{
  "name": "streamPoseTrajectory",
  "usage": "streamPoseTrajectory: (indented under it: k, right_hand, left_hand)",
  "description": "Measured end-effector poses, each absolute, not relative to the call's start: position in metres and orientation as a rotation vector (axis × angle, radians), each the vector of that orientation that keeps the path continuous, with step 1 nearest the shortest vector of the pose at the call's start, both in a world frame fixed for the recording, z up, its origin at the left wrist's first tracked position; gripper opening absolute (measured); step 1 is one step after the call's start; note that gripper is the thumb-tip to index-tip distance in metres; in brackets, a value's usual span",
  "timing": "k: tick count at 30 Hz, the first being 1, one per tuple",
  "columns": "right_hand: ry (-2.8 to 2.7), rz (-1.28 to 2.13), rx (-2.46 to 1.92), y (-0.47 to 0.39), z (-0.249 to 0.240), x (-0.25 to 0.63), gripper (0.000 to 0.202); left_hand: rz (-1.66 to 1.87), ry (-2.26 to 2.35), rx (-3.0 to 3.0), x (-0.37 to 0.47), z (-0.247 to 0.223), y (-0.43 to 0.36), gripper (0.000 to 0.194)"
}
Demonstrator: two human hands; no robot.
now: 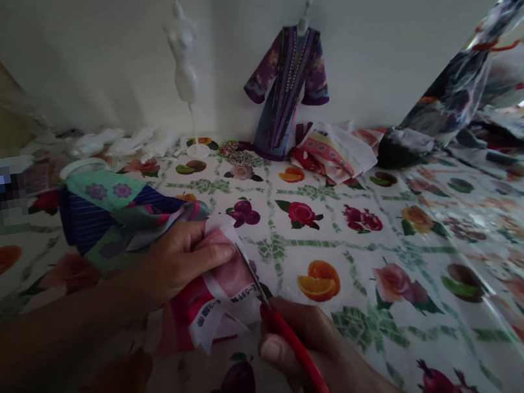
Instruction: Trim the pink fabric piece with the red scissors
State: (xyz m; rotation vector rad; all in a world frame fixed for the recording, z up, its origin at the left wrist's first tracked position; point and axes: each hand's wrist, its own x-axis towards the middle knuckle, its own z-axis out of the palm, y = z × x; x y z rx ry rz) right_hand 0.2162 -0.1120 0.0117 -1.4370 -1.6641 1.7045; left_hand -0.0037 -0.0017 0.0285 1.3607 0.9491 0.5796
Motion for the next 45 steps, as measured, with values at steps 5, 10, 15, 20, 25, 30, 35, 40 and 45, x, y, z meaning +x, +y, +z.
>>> streamPoseTrajectory:
  k: [5, 10, 15, 20, 25, 30, 35, 40, 45]
  right_hand:
    - [-1.693, 1.647, -1.426, -0.112, 0.011, 0.217, 0.052]
    - [-1.687, 1.638, -1.387, -0.11, 0.007, 0.216, 0.051]
    - [-1.673, 1.658, -1.418, -0.109, 0.009, 0.214, 0.051]
    - [-1.662, 1.667, -1.371, -0.11, 0.012, 0.213, 0.052]
    - [-1.645, 1.648, -1.414, -0.112, 0.01, 0.215, 0.052]
    - [-1.7, 1.587, -1.386, -0.111, 0.011, 0.214, 0.051]
    - [-1.682, 1.542, -1.419, -0.107, 0.014, 0.211, 0.051]
    - [-1.667, 1.542, -1.445, -0.11, 0.016, 0.211, 0.05]
    - [-1.685, 1.547, -1.483, -0.11, 0.018, 0.211, 0.053]
  left_hand:
    - [0.575, 0.94, 1.364, -0.007, 0.031, -0.001, 0.026]
    - [0.568, 0.982, 1.39, -0.007, 0.034, 0.0, 0.027]
    - [0.575, 0.979, 1.38, -0.006, 0.033, -0.001, 0.03]
    - [0.583, 0.975, 1.409, -0.007, 0.033, -0.001, 0.031]
    - [0.567, 0.987, 1.405, -0.007, 0.035, 0.0, 0.03]
    - [0.548, 0.959, 1.384, -0.008, 0.036, 0.001, 0.027]
    - [0.561, 0.956, 1.366, -0.008, 0.034, 0.0, 0.024]
    - [0.569, 0.94, 1.366, -0.008, 0.033, 0.0, 0.026]
    - [0.564, 0.96, 1.356, -0.008, 0.034, 0.0, 0.029]
